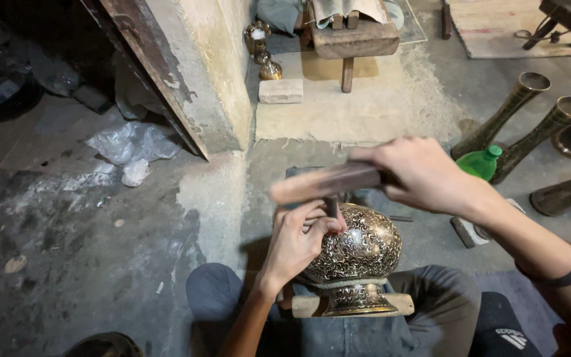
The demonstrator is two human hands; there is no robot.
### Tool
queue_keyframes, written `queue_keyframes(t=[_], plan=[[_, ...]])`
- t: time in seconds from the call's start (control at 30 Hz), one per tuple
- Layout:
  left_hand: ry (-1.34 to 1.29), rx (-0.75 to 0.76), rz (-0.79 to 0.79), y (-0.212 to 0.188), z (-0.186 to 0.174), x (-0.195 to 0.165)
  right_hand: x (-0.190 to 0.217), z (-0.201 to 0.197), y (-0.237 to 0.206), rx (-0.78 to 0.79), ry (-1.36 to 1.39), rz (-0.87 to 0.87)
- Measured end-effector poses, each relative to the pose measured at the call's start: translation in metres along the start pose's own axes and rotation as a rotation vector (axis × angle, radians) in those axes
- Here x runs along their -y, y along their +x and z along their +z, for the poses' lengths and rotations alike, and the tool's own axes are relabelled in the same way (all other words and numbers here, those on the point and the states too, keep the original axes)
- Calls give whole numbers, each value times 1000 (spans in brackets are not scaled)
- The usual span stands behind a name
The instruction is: The person uses a chisel and hammer to engrave a decorative pattern on a brass vase. The vase is held steady on a wooden support while the person repeatedly strikes the chisel to create fine details.
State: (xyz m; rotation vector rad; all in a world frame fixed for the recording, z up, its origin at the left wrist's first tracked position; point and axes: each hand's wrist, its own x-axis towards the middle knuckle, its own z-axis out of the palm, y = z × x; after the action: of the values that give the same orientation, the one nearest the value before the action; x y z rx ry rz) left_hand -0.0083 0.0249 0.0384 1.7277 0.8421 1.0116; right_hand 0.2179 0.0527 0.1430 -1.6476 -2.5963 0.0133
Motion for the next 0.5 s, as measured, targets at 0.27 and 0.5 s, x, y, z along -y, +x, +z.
queue_keyframes(t=[0.27,0.5], plan=[[-18,9,25,2,1,6,6,4,-2,-49,263,22],[36,1,45,2,-2,10,2,24,-6,-165,104,-18]])
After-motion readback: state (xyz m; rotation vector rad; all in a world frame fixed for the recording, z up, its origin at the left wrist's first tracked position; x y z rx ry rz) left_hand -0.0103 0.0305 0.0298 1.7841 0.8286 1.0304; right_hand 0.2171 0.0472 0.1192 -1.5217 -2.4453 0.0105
